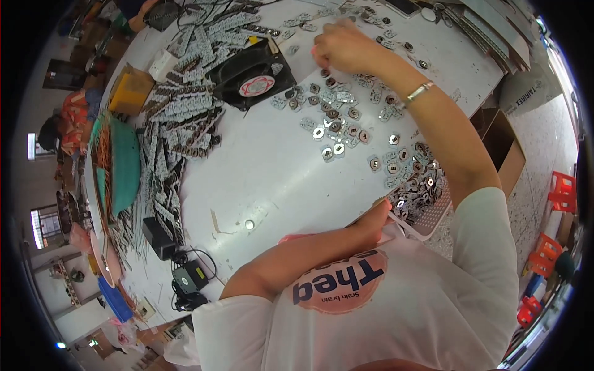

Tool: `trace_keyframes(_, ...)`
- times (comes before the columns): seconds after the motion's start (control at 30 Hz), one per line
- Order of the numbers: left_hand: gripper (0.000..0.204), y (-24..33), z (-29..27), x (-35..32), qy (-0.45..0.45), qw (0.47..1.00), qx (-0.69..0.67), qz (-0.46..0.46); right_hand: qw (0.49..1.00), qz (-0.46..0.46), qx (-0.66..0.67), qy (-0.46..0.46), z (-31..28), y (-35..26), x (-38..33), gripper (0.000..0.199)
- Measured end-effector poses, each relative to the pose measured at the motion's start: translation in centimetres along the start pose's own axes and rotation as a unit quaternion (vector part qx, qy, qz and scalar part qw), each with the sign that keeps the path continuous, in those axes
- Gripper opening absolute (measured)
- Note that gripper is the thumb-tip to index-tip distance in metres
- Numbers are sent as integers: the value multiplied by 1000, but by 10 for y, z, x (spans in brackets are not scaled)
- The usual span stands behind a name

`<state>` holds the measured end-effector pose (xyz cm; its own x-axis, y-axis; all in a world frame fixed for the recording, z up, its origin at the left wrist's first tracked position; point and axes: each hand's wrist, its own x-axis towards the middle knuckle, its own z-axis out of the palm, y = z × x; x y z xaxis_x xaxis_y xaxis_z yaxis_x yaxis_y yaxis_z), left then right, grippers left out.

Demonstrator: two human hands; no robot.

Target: The recorder is sorting small metal components on a workbench and placing them into a collection bin.

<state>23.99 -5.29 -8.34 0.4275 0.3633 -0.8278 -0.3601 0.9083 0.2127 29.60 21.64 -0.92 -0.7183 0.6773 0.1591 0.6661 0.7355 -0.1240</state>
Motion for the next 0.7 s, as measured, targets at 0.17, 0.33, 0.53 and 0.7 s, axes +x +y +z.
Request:
trace_keyframes(0.17,28,-1,7,-1,27,999,25,16,996,24,30,80,4,-10,-12,13)
trace_keyframes(0.33,25,-2,12,-6,28,999,30,34,944,1,17,329,53,1,15,18)
trace_keyframes(0.53,18,-2,5,2,64,998,4,8,993,10,-53,104,7,-19,-4,19)
trace_keyframes(0.7,17,-10,-1,9,77,995,32,47,1000,-15,-17,15,-11,-67,-31,13)
